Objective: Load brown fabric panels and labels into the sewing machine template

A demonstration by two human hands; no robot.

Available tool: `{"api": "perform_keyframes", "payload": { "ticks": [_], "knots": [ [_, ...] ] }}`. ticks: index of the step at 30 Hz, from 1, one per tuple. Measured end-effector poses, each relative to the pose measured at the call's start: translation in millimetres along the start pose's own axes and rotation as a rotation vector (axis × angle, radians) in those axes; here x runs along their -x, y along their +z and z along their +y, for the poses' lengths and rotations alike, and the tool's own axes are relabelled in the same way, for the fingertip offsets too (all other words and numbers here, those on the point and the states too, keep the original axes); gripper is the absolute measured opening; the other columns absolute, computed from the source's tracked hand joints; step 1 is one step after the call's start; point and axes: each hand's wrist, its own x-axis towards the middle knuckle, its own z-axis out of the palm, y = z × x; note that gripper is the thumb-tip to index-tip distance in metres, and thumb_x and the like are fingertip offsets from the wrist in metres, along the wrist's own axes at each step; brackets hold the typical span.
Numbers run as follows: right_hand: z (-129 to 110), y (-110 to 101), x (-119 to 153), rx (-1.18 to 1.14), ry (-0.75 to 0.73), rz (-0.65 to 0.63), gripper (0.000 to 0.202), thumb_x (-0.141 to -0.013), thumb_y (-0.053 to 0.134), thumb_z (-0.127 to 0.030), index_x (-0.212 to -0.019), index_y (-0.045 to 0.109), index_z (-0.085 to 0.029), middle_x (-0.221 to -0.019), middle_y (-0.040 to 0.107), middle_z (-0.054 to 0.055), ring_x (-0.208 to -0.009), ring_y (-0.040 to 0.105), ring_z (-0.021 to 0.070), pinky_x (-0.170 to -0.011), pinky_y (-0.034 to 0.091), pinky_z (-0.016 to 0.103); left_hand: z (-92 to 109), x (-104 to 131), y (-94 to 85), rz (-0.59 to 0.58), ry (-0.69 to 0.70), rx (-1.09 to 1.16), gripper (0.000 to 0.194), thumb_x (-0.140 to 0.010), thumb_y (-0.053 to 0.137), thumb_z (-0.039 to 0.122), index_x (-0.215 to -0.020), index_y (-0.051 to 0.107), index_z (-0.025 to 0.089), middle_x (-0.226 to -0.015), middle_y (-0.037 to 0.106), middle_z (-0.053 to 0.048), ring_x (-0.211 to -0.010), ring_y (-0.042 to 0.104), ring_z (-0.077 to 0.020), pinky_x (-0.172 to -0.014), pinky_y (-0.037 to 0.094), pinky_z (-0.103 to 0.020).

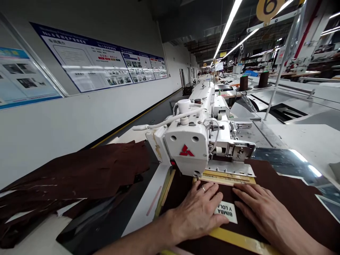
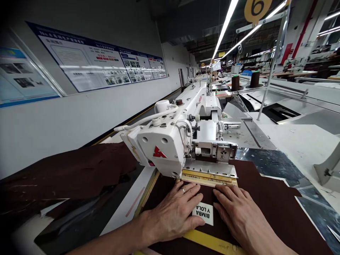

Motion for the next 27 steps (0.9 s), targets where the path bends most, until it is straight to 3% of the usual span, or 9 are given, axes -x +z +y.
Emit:
{"api": "perform_keyframes", "payload": {
  "ticks": [8,17,27],
  "knots": [
    [0,2,4,0.038,0.002,0.085,0.033,-0.104,0.041,-0.040,-0.126,0.061,-0.025,-0.126,0.062,0.006,-0.109,0.057,0.0257,-0.085,0.049,0.039,19,-5,9.0,-0.027,-0.101,0.010,0.055,-0.101,0.044,0.057,-0.136,0.051,0.016,-0.151,0.045,-0.016,-0.144,0.037,-0.0302,-0.117,0.032,-0.053],
    [2,2,4,0.061,0.026,0.076,0.032,-0.104,0.040,-0.036,-0.125,0.060,-0.022,-0.121,0.060,0.008,-0.102,0.056,0.0258,-0.081,0.047,0.042,19,-19,9.3,-0.013,0.050,0.020,0.053,-0.101,0.044,0.058,-0.131,0.055,0.016,-0.148,0.049,-0.013,-0.143,0.039,-0.0275,-0.119,0.028,-0.044],
    [2,-3,3,0.089,0.060,0.058,0.032,-0.104,0.037,-0.034,-0.123,0.060,-0.022,-0.116,0.060,0.010,-0.096,0.057,0.0250,-0.078,0.048,0.041,20,-20,11.4,0.001,0.068,0.012,0.046,-0.102,0.046,0.053,-0.131,0.056,0.018,-0.145,0.052,-0.010,-0.143,0.037,-0.0246,-0.121,0.026,-0.042]
  ]
}}
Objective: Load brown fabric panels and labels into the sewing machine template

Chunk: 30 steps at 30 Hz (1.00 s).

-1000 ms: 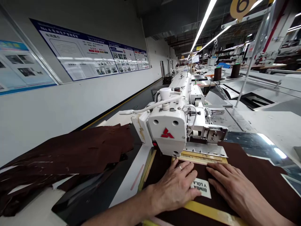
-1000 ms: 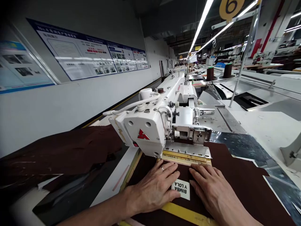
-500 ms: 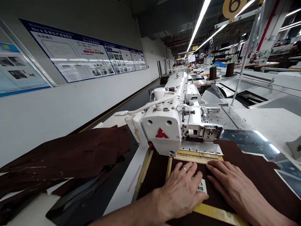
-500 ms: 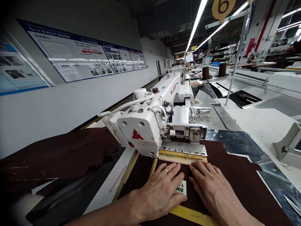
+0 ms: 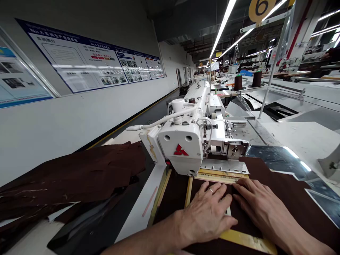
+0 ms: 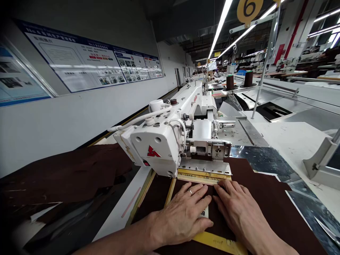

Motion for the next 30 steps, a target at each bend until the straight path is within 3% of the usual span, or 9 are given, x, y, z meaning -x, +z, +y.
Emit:
{"api": "perform_keyframes", "payload": {
  "ticks": [11,30],
  "knots": [
    [-0.8,-1.2,0.4,-0.030,-0.010,0.013,0.029,-0.105,0.036,-0.034,-0.119,0.058,-0.022,-0.113,0.060,0.009,-0.094,0.057,0.0248,-0.072,0.049,0.039,0.1,-0.8,-0.8,0.024,-0.003,0.001,0.043,-0.101,0.049,0.050,-0.128,0.058,0.018,-0.142,0.055,-0.010,-0.139,0.042,-0.0249,-0.120,0.026,-0.042],
    [0.0,-2.7,1.1,-0.048,-0.003,-0.081,0.031,-0.104,0.038,-0.033,-0.127,0.056,-0.023,-0.118,0.056,0.010,-0.097,0.055,0.0260,-0.080,0.051,0.043,-3.1,0.0,2.9,0.040,-0.020,0.083,0.042,-0.098,0.055,0.049,-0.128,0.059,0.019,-0.142,0.056,-0.008,-0.139,0.042,-0.0234,-0.121,0.024,-0.041]
  ]
}}
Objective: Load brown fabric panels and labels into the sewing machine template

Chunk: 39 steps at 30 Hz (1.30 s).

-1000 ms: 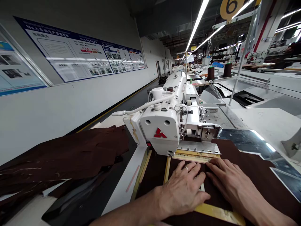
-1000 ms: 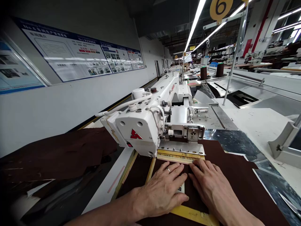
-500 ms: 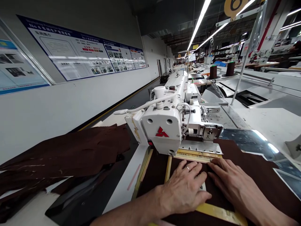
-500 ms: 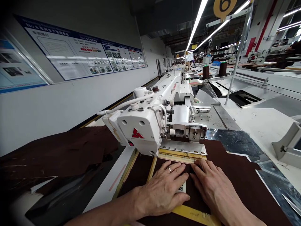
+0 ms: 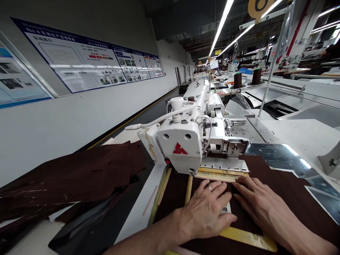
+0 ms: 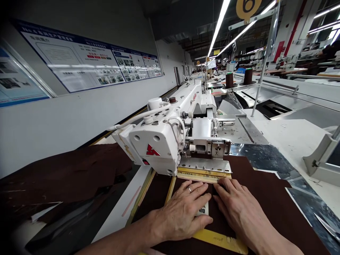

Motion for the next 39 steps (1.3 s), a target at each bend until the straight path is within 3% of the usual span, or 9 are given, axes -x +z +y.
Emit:
{"api": "perform_keyframes", "payload": {
  "ticks": [39],
  "knots": [
    [2.5,2.6,3.1,0.012,-0.042,0.029,0.035,-0.104,0.037,-0.037,-0.127,0.058,-0.021,-0.116,0.057,0.010,-0.094,0.056,0.0264,-0.080,0.054,0.045,-0.2,0.4,-1.5,0.005,0.012,-0.012,0.043,-0.099,0.053,0.051,-0.126,0.059,0.019,-0.142,0.056,-0.007,-0.140,0.042,-0.0219,-0.121,0.022,-0.038]
  ]
}}
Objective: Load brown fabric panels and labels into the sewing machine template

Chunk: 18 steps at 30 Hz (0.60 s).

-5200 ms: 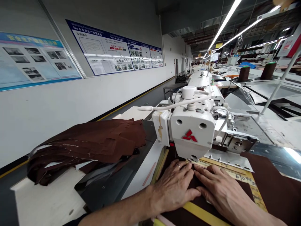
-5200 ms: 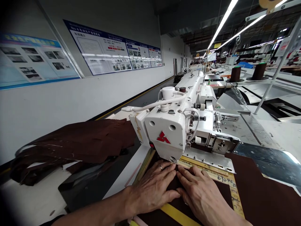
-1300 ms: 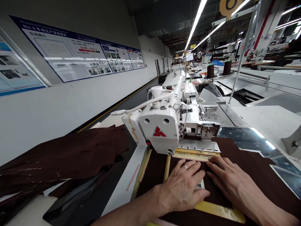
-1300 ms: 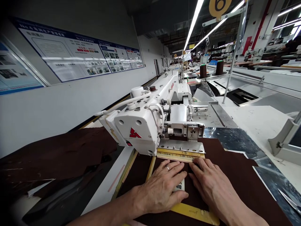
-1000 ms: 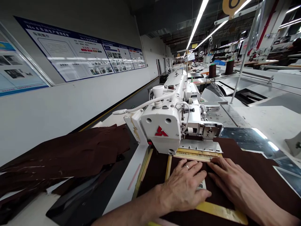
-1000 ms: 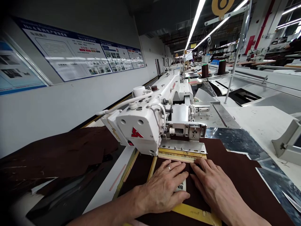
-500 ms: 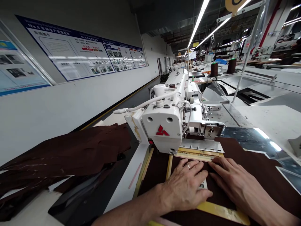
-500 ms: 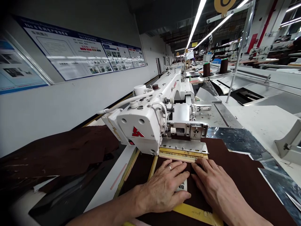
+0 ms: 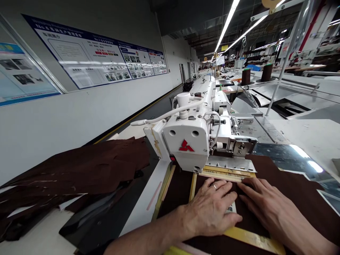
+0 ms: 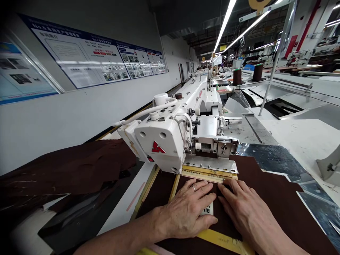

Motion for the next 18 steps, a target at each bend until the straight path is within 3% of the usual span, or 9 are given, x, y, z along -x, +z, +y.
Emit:
{"api": "perform_keyframes", "payload": {
  "ticks": [18],
  "knots": [
    [-0.2,0.5,0.5,-0.014,0.016,0.026,0.037,-0.104,0.038,-0.042,-0.126,0.061,-0.023,-0.116,0.059,0.010,-0.096,0.058,0.0264,-0.083,0.053,0.045,0.0,0.3,0.2,0.002,0.001,0.002,0.044,-0.099,0.052,0.051,-0.129,0.059,0.018,-0.144,0.055,-0.008,-0.140,0.041,-0.0229,-0.122,0.022,-0.040]
  ]
}}
